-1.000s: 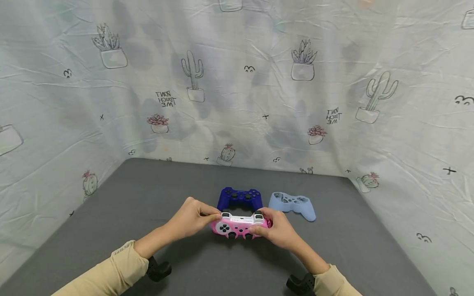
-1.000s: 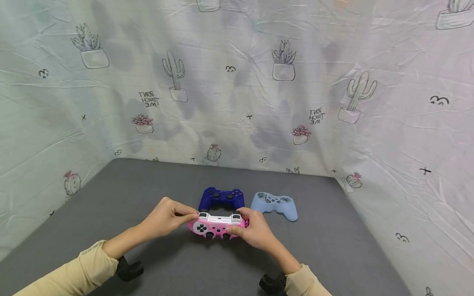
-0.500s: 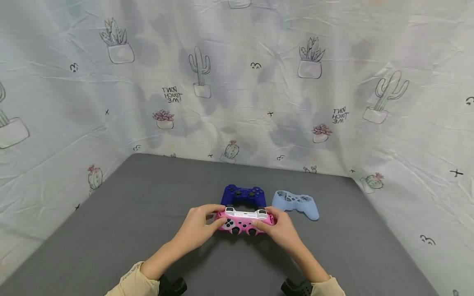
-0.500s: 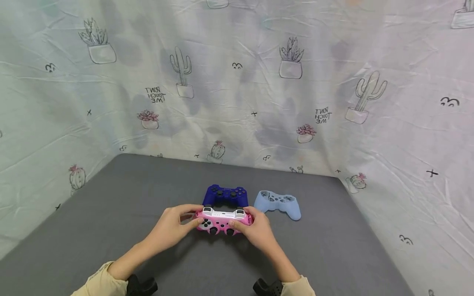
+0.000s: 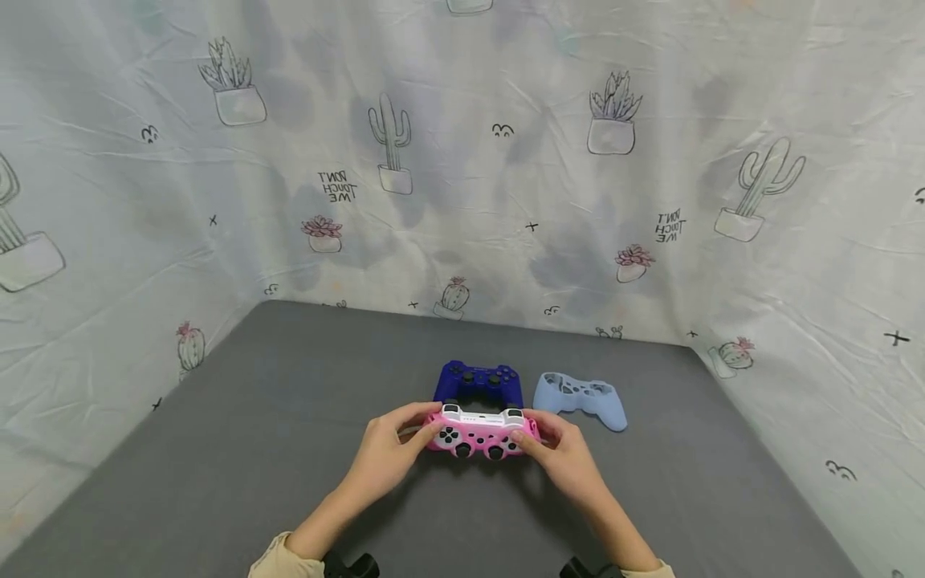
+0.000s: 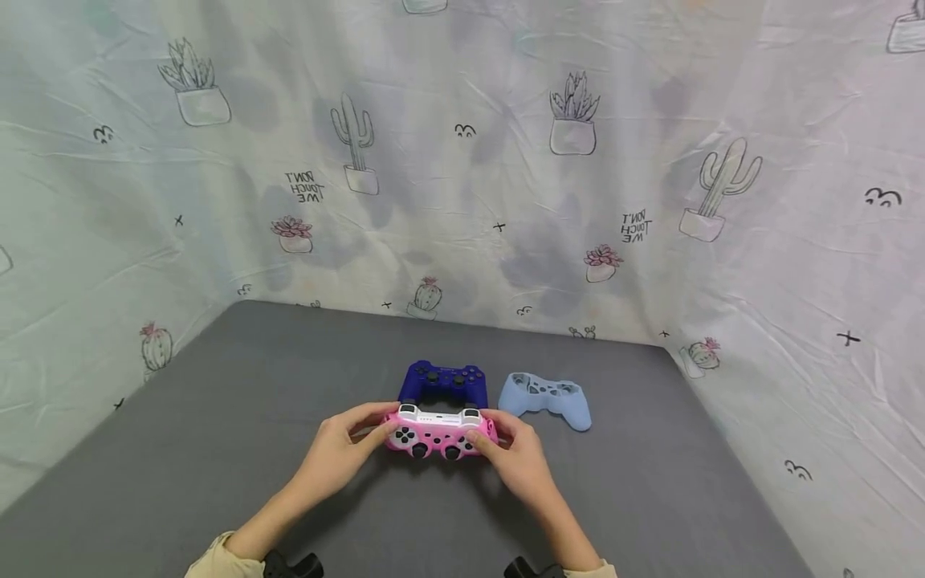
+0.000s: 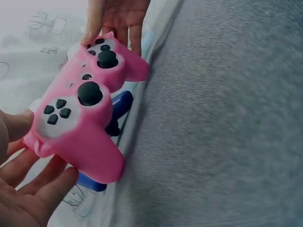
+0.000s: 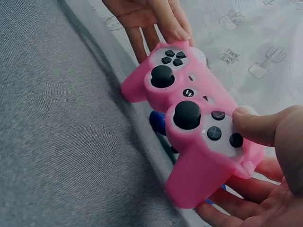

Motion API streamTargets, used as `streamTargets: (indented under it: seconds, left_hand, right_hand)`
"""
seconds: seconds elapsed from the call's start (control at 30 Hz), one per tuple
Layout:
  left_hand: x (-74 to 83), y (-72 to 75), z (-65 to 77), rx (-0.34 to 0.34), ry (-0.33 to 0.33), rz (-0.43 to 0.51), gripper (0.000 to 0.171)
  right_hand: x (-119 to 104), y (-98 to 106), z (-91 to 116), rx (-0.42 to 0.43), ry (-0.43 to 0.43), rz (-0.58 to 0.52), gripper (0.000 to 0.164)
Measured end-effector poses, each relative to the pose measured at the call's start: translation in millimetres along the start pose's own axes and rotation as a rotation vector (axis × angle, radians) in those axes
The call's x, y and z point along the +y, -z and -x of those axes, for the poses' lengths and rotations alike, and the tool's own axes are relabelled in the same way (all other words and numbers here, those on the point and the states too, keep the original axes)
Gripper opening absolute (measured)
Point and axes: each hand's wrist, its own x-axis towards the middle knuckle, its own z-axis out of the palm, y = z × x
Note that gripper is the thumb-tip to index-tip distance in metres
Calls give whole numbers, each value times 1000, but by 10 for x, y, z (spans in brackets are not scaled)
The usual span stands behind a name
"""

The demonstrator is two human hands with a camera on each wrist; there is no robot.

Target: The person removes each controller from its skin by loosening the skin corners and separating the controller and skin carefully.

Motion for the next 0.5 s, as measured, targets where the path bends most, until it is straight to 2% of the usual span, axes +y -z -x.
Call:
streamTargets:
  seconds: [0.27, 0.5]
  left_hand:
    - [-12, -12, 10, 29, -3, 24, 26]
    - [-33, -21, 17, 48, 3, 3, 25]
  right_hand:
    - [41, -21, -16, 13, 8, -13, 36]
    - [39, 6, 0, -8, 5, -43, 36]
